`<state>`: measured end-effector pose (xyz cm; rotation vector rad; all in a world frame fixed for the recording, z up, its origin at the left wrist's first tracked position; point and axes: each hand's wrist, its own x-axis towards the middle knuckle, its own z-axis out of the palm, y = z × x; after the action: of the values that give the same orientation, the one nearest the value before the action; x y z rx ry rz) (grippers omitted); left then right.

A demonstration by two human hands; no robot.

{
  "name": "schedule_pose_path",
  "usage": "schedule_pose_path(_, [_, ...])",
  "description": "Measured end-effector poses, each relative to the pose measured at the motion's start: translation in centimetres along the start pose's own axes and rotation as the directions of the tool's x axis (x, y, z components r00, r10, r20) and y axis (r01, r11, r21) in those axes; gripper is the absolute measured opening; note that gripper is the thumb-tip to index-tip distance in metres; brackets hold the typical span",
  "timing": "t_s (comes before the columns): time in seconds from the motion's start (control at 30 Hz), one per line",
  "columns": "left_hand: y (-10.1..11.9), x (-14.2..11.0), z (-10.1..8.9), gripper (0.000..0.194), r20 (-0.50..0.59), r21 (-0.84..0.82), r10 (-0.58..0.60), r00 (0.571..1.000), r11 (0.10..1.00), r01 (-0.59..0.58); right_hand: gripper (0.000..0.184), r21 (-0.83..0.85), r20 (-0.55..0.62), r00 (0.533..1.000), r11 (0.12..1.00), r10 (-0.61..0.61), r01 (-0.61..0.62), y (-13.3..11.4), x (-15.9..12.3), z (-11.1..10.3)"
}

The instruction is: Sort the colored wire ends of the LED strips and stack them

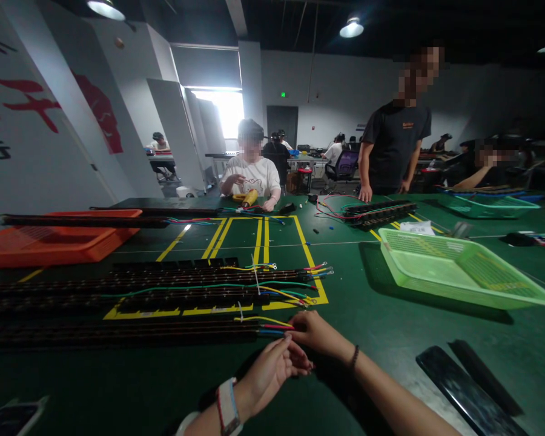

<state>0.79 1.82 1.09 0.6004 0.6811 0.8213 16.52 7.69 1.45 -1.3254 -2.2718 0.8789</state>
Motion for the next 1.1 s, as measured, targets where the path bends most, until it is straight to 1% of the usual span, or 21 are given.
schedule_pose_path(0.23, [0.2,-0.1,-0.1,0.032,0.006,0.016,-0.025,1.0,1.0,0.025,0.02,0.182,0.056,0.998,0.982,0.037,-0.046,0.4,0.1,0.0])
schedule_pose_path(0.4, [0.3,-0.1,-0.1,0.034,-0.001,0.005,-0.037,0.999,0.999,0.037,0.036,0.327,0.197,0.973,0.927,0.124,-0.184,1.1,0.2,-0.1])
schedule_pose_path(0.6, [0.2,0.0,-0.3,0.037,-0.011,-0.02,-0.059,0.998,0.998,0.059,0.027,0.397,0.195,0.979,0.909,0.053,-0.128,2.3,0.6,0.6])
schedule_pose_path(0.7, [0.1,0.1,-0.4,0.038,-0.004,-0.018,-0.067,0.998,0.998,0.067,0.027,0.384,0.192,0.981,0.918,0.025,-0.098,2.5,0.6,0.7])
schedule_pose_path(0.77, [0.1,0.2,-0.5,0.039,0.009,-0.015,-0.077,0.997,0.997,0.077,0.026,0.323,0.152,0.988,0.945,0.004,-0.054,2.2,0.5,0.5])
schedule_pose_path(0.83, [0.2,0.2,-0.5,0.04,0.016,-0.015,-0.087,0.996,0.996,0.087,0.023,0.219,0.109,0.994,0.976,-0.019,-0.006,1.4,0.3,0.1])
schedule_pose_path(0.93, [0.2,0.2,-0.4,0.037,0.02,-0.03,-0.09,0.996,0.995,0.09,0.016,-0.028,0.071,0.993,0.995,-0.089,0.091,-0.1,0.1,-0.7])
schedule_pose_path(1.0, [0.1,0.2,-0.5,0.033,0.036,-0.056,-0.08,0.996,0.995,0.082,0.013,-0.251,0.036,0.986,0.954,-0.162,0.166,-1.2,0.1,-1.0])
schedule_pose_path(1.1, [-0.1,0.3,-0.7,0.025,0.019,-0.127,-0.04,0.999,0.991,0.043,0.012,-0.543,0.016,0.97,0.813,-0.242,0.212,-2.6,0.0,-0.9])
